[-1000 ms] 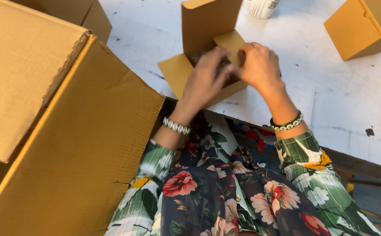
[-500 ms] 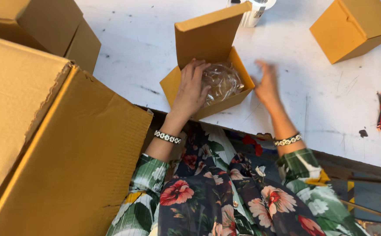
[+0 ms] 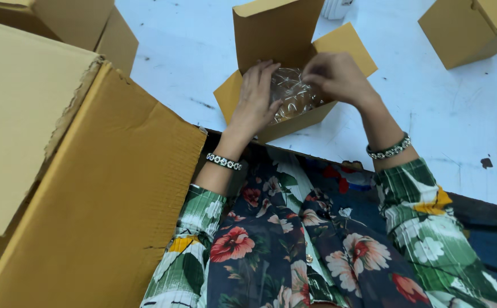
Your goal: The person packs LED downlight fixtures and power drivers into small cardboard boxes. She places each fixture wrapped in plastic and a driver into a box, then closes the flaps. She repeats this process for multiple units.
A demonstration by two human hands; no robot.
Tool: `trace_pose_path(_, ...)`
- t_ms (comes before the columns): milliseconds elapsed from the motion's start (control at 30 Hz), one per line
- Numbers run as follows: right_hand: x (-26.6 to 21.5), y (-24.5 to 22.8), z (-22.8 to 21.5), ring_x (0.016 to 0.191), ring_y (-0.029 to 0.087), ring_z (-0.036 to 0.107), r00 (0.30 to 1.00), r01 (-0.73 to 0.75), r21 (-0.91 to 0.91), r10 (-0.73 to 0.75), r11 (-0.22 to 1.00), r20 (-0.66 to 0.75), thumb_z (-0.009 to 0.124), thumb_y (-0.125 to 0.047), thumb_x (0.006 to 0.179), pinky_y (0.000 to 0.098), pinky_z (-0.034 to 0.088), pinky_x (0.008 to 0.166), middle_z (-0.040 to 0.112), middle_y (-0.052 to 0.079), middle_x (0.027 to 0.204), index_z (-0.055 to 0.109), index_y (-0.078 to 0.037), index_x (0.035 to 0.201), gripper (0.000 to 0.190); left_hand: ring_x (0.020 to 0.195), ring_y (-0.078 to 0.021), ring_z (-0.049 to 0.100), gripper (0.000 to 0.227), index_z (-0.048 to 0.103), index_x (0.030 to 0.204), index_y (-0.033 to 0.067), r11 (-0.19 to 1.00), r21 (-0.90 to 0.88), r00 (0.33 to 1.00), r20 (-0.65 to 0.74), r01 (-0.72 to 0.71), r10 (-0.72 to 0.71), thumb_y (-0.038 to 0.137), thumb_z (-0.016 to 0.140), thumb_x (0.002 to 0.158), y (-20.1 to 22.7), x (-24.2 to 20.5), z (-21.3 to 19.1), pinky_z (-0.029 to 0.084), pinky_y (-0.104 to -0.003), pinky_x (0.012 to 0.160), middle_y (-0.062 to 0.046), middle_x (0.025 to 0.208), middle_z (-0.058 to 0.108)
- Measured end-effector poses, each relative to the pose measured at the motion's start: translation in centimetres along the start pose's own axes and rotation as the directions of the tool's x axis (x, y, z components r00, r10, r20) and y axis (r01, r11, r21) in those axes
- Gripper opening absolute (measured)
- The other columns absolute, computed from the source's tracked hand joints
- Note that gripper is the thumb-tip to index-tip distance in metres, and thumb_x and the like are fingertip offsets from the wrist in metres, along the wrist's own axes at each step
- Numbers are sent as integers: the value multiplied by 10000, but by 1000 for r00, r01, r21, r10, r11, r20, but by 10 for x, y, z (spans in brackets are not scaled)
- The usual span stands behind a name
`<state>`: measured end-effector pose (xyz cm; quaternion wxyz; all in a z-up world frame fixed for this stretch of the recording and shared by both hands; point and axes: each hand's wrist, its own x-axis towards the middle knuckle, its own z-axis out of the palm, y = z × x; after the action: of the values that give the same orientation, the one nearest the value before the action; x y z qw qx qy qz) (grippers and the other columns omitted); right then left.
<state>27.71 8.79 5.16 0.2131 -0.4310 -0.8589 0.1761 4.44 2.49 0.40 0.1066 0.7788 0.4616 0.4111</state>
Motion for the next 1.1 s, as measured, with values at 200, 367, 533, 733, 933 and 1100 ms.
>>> trace_pose_path(200,-9,5,7,1027,294,644,988,48,-227,-14,973,151,832,-454,742,507,306,1026,735,91,995,724,-130,1144,528,1431,-434,351,920,368,1493,64,1000,13,1000,9,-6,6,46,870,721,3,0,2,306,-501,1201,-213,1493,398)
trace_pose_path(367,9,-8,22,1102,298,627,908,86,-629,199,773,368,820,-432,772,522,227,1152,733,134,906,833,-196,930,285,1432,-412,380,892,396,1477,99,1000,-1,999,40,21,-21,40,871,723,2,-2,1,332,-482,1214,-189,1493,424)
trace_pose_path(533,10,13,25,1012,290,665,972,72,-296,-1,952,234,761,-267,824,571,219,1162,759,135,893,797,-136,899,155,1407,-427,382,920,389,1479,89,1000,1,1000,30,7,-7,147,895,713,6,0,-4,323,-490,1198,-193,1462,433)
trace_pose_path(733,-17,82,14,815,151,615,960,-47,928,273,369,-60,607,-60,940,299,515,754,661,60,930,631,-57,978,45,1299,-415,446,896,408,1466,63,996,-77,999,-22,-37,35,350,883,763,2,-1,-3,352,-497,1118,-197,1367,505)
trace_pose_path(933,-18,113,37,702,141,570,906,49,999,421,20,-53,572,-161,1032,284,496,635,601,32,831,609,-57,911,164,1106,-289,611,286,664,1200,109,993,-84,995,-55,83,-88,334,625,1028,-14,-7,15,480,-431,979,-89,1100,690)
trace_pose_path(1100,-14,99,35,639,104,538,892,86,996,447,-37,-61,629,-280,1119,258,473,574,568,-2,777,623,-56,972,268,961,-138,679,362,712,1048,84,717,-670,937,-91,193,-337,389,530,1116,-30,0,10,563,-334,888,-6,983,727)
